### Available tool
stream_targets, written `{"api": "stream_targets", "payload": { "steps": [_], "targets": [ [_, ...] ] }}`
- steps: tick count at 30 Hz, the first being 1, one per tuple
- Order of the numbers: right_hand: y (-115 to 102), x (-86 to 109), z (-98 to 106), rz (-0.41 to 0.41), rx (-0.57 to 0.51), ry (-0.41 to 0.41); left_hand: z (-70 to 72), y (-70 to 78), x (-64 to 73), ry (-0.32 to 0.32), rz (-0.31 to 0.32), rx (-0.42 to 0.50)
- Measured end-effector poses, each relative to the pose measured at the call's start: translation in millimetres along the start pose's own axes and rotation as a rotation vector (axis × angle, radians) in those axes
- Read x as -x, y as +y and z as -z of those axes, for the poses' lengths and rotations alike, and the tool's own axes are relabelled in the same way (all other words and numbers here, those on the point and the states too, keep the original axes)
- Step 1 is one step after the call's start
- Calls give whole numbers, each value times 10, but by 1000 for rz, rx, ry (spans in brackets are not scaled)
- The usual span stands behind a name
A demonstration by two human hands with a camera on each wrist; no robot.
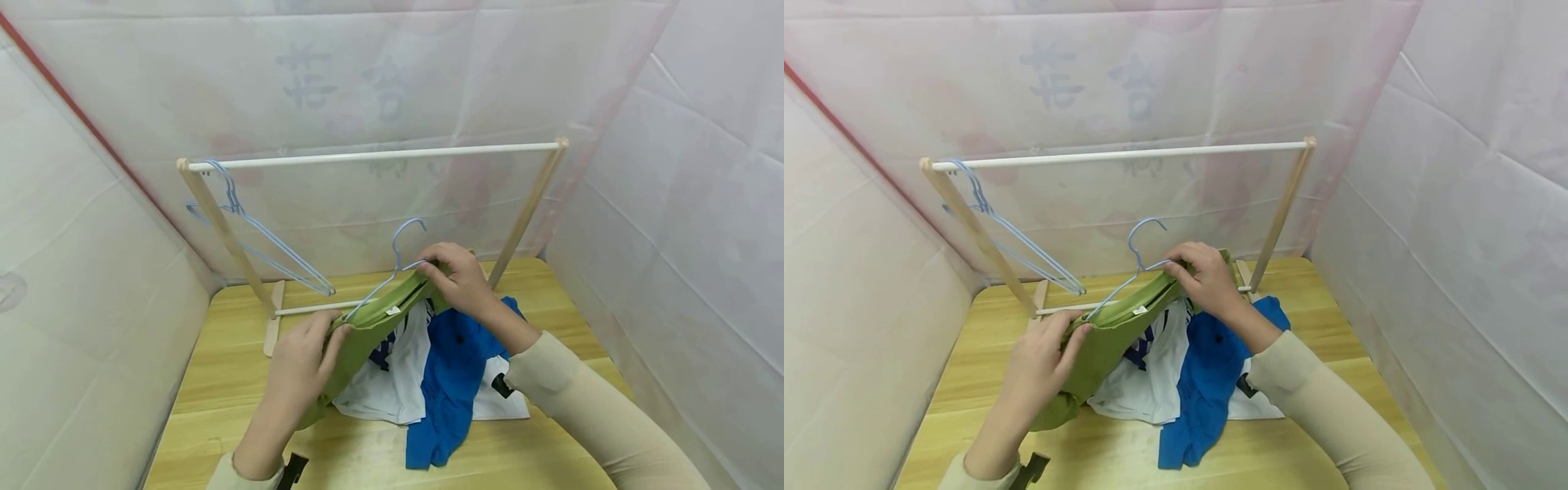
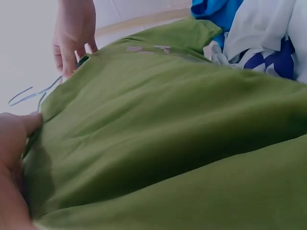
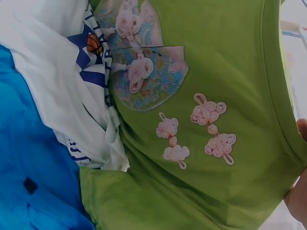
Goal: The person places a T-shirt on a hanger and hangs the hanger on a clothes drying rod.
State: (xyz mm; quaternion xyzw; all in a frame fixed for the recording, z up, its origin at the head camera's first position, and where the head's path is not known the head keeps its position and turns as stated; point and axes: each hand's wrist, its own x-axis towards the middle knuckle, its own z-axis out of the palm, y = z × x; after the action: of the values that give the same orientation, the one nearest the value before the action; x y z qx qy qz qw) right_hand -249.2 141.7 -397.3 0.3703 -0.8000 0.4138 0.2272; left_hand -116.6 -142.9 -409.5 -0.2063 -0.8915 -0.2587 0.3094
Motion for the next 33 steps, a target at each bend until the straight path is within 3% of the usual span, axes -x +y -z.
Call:
{"api": "stream_targets", "payload": {
  "steps": [4,15,24,33],
  "targets": [
    [2,28,1,-23,12,-13,-12,-9,-4,50,-31,13],
    [160,100,65,-124,32,-92,5,-2,41,96,-20,66],
    [317,88,81,-118,76,-130,-15,20,77,147,30,80],
    [429,60,98,-55,141,-133,-9,33,77,137,76,111]
  ]
}}
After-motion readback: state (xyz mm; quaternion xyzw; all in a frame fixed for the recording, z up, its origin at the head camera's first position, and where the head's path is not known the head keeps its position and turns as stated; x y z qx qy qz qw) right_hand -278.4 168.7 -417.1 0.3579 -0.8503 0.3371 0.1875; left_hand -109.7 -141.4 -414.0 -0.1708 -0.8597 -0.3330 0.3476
